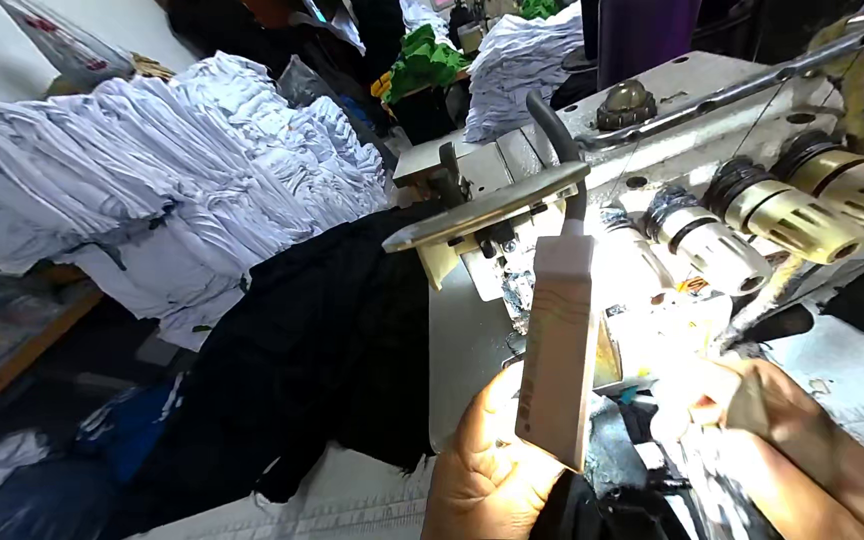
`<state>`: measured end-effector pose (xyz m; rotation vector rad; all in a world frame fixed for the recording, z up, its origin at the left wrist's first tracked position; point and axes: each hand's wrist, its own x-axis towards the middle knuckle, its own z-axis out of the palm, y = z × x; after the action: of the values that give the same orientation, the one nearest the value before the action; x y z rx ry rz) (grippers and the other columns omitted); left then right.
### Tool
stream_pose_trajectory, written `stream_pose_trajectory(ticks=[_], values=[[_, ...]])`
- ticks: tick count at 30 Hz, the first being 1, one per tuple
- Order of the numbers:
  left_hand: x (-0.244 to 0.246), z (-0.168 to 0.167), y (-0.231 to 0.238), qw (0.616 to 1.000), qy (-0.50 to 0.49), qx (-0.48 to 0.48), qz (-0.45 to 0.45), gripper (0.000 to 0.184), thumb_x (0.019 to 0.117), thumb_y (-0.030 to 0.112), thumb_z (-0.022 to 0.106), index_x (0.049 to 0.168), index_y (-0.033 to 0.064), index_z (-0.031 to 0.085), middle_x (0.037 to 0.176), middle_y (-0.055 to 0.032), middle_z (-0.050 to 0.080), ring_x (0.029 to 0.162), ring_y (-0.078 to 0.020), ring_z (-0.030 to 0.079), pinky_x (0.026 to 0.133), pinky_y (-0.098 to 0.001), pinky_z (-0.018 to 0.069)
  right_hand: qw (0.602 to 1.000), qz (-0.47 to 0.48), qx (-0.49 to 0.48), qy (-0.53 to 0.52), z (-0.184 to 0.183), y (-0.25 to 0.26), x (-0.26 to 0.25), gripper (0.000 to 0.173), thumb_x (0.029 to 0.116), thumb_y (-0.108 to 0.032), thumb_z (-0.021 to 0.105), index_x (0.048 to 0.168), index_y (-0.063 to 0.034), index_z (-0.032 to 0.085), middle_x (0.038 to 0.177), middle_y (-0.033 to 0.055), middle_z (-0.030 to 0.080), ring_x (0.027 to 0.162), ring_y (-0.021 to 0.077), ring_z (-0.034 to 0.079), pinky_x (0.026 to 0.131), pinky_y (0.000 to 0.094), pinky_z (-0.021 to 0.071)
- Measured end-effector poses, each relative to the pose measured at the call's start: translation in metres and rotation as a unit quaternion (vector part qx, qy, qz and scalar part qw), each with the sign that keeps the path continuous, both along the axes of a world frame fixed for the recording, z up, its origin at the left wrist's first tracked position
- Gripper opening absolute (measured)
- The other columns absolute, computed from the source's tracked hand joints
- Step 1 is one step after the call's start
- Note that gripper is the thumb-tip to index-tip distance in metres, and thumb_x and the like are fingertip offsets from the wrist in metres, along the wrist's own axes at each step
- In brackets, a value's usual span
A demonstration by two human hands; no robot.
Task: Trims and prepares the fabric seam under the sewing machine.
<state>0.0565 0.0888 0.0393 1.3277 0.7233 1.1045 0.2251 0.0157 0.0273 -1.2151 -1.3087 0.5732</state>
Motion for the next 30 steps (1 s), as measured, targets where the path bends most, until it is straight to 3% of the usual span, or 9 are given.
stream_pose_trajectory(ticks=[3,6,10,13,18,30], values=[[0.003,-0.002,-0.002,1.0,-0.014,0.003,0.024,0.049,0.0816,-0.02,0.061,0.121,0.0088,0.058,0.104,0.016,0.074,0.097,0.0021,0.07,0.091,-0.0212,0.0582,0.99,0.131,-0.047,0.023,0.016,-0.014,-0.001,0.056,0.1123,-0.033,0.033,0.131,0.0138,0.057,0.092,0.0191,0.07,0.08,0.0126,0.068,0.073,0.0268,0.0568],[0.005,-0.005,-0.003,0.999,-0.031,0.01,0.032,0.049,0.0818,-0.019,0.061,0.119,0.0131,0.06,0.102,0.0171,0.074,0.095,0.003,0.07,0.089,-0.0198,0.0585,0.977,0.183,-0.11,-0.014,0.02,-0.013,-0.007,0.045,0.1122,-0.024,0.037,0.127,0.0132,0.058,0.088,0.0199,0.071,0.077,0.0225,0.07,0.073,0.0351,0.0571],[0.008,-0.013,-0.005,0.997,-0.059,0.018,0.051,0.047,0.0834,-0.017,0.062,0.117,0.0154,0.062,0.098,0.0182,0.073,0.092,0.0046,0.069,0.086,-0.0178,0.058,0.968,0.216,-0.13,0.008,0.012,-0.006,-0.013,0.049,0.1128,-0.031,0.033,0.119,0.0113,0.058,0.083,0.0169,0.068,0.07,0.0184,0.066,0.065,0.0318,0.0536],[0.012,-0.019,-0.007,0.99,-0.137,-0.005,0.046,0.046,0.0875,-0.018,0.056,0.12,0.014,0.061,0.099,0.011,0.075,0.095,-0.0015,0.071,0.089,-0.0224,0.0589,0.964,0.227,-0.135,0.033,0.01,-0.008,-0.015,0.051,0.1132,-0.029,0.029,0.116,0.0111,0.059,0.085,0.0171,0.068,0.071,0.017,0.066,0.066,0.0317,0.0532],[0.019,-0.022,-0.012,0.977,-0.205,-0.024,0.06,0.045,0.0905,-0.019,0.05,0.117,0.0161,0.061,0.102,0.008,0.076,0.097,-0.0028,0.072,0.091,-0.0222,0.0578,0.964,0.223,-0.137,0.034,0.005,-0.007,-0.018,0.052,0.1124,-0.026,0.026,0.116,0.0129,0.06,0.086,0.0176,0.068,0.075,0.0165,0.064,0.069,0.0311,0.0519],[0.02,-0.023,-0.02,0.963,-0.254,-0.074,0.061,0.04,0.0962,-0.015,0.044,0.121,0.0149,0.055,0.105,0.0058,0.075,0.103,-0.0054,0.071,0.094,-0.0242,0.0571,0.965,0.209,-0.156,0.003,0.011,-0.007,-0.019,0.043,0.1107,-0.017,0.032,0.112,0.0126,0.064,0.087,0.0185,0.067,0.077,0.0179,0.063,0.072,0.0303,0.051]])
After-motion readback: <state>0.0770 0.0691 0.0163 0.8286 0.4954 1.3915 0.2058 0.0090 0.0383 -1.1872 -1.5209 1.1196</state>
